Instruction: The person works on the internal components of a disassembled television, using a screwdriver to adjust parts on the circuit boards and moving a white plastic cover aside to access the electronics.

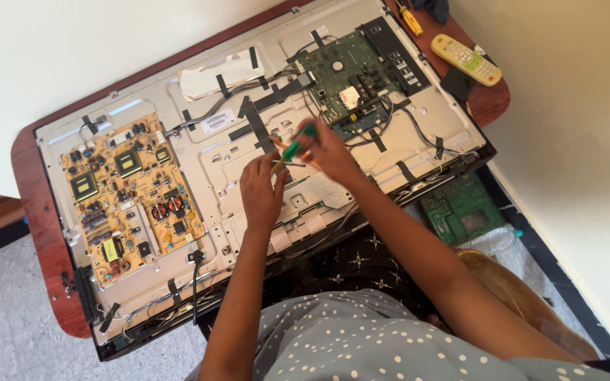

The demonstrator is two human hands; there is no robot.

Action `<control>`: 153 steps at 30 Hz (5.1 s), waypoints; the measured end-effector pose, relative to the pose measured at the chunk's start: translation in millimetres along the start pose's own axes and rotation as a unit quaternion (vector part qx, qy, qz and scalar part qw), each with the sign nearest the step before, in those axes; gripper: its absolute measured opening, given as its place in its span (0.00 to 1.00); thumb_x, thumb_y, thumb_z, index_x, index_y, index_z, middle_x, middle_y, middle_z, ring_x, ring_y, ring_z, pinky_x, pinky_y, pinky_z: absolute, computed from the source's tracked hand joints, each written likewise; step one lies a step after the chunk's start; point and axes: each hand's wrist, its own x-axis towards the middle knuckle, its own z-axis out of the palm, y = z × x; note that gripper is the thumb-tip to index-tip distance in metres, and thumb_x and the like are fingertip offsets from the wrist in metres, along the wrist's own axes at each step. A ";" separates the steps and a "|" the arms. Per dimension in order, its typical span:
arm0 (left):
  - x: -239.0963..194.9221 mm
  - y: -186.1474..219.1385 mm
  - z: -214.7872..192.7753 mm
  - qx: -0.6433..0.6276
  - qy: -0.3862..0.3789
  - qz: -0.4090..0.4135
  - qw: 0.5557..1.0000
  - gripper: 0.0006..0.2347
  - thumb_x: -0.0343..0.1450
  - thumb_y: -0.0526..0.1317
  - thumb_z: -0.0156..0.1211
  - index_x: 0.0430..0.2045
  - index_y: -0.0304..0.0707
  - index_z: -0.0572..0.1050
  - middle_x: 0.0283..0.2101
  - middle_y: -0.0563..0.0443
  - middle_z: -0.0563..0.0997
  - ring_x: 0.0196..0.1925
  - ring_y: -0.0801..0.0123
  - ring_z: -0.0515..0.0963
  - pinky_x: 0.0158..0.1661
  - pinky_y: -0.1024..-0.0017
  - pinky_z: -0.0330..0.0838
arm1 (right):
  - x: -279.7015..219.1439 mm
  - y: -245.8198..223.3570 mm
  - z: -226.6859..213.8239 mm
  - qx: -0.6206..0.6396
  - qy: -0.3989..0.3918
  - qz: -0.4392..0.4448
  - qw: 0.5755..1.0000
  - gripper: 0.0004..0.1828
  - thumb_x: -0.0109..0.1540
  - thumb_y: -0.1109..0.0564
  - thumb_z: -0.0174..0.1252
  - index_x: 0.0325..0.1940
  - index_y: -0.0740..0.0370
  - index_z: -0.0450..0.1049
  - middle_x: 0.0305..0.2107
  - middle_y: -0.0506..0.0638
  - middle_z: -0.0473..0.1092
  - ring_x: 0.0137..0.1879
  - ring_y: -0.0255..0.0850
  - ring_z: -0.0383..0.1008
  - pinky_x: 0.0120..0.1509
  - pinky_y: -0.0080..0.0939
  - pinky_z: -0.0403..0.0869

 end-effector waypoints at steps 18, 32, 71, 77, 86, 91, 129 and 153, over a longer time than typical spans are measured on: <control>-67.7 -48.3 33.0 0.162 -0.075 -0.058 0.982 0.21 0.77 0.51 0.49 0.61 0.41 0.71 0.69 0.41 0.66 0.72 0.48 0.60 0.68 0.47 0.51 | -12.2 -43.7 -107.0 -0.380 0.207 -0.144 0.890 0.17 0.74 0.46 0.53 0.55 0.61 0.65 0.32 0.56 0.75 0.37 0.54 0.79 0.40 0.51 0.72; -67.2 -47.2 31.8 0.160 -0.068 -0.053 0.983 0.20 0.76 0.50 0.50 0.60 0.40 0.71 0.68 0.40 0.68 0.71 0.48 0.62 0.67 0.48 0.52 | 6.3 -68.1 -109.7 -0.512 0.143 -0.074 0.844 0.14 0.61 0.51 0.68 0.45 0.59 0.74 0.28 0.59 0.77 0.38 0.55 0.79 0.44 0.53 0.75; -68.3 -49.7 33.3 0.147 -0.056 -0.048 0.986 0.20 0.76 0.50 0.51 0.59 0.40 0.72 0.68 0.41 0.68 0.71 0.48 0.63 0.67 0.47 0.53 | 88.2 -52.9 -149.7 -0.676 -0.142 0.058 0.721 0.21 0.41 0.61 0.76 0.38 0.48 0.87 0.31 0.49 0.81 0.41 0.46 0.82 0.49 0.45 0.77; -67.9 -48.3 31.8 0.143 -0.060 -0.052 0.987 0.20 0.76 0.50 0.50 0.59 0.40 0.72 0.68 0.41 0.68 0.71 0.48 0.62 0.67 0.47 0.53 | 82.6 -55.5 -145.2 -0.707 -0.130 0.117 0.685 0.21 0.56 0.40 0.69 0.39 0.59 0.85 0.32 0.55 0.82 0.44 0.49 0.83 0.52 0.48 0.78; -66.9 -46.1 30.6 0.148 -0.060 -0.055 0.986 0.20 0.76 0.50 0.51 0.59 0.40 0.72 0.68 0.41 0.68 0.71 0.48 0.63 0.67 0.48 0.53 | 73.8 -48.6 -126.1 -0.754 -0.077 0.135 0.638 0.15 0.61 0.49 0.58 0.43 0.58 0.84 0.41 0.61 0.79 0.48 0.58 0.81 0.50 0.55 0.79; -65.2 -44.4 31.1 0.142 -0.056 -0.056 0.987 0.20 0.76 0.50 0.51 0.59 0.40 0.72 0.68 0.41 0.68 0.71 0.48 0.62 0.67 0.48 0.53 | 69.7 -62.5 -123.5 -0.761 -0.096 0.108 0.633 0.13 0.56 0.51 0.66 0.41 0.60 0.84 0.38 0.59 0.79 0.47 0.55 0.81 0.50 0.52 0.79; -66.6 -48.0 32.4 0.141 -0.062 -0.057 0.986 0.20 0.76 0.50 0.51 0.59 0.40 0.72 0.68 0.41 0.68 0.71 0.48 0.62 0.67 0.48 0.52 | 69.4 -56.8 -126.3 -0.759 -0.069 0.095 0.641 0.11 0.58 0.54 0.64 0.40 0.62 0.84 0.35 0.60 0.79 0.44 0.56 0.82 0.46 0.52 0.79; -67.9 -46.3 31.4 0.142 -0.057 -0.055 0.987 0.20 0.76 0.50 0.51 0.59 0.39 0.72 0.68 0.41 0.68 0.71 0.48 0.62 0.67 0.48 0.53 | 66.9 -53.2 -132.1 -0.777 -0.099 0.099 0.614 0.12 0.59 0.57 0.59 0.42 0.60 0.84 0.37 0.60 0.79 0.46 0.55 0.82 0.48 0.52 0.79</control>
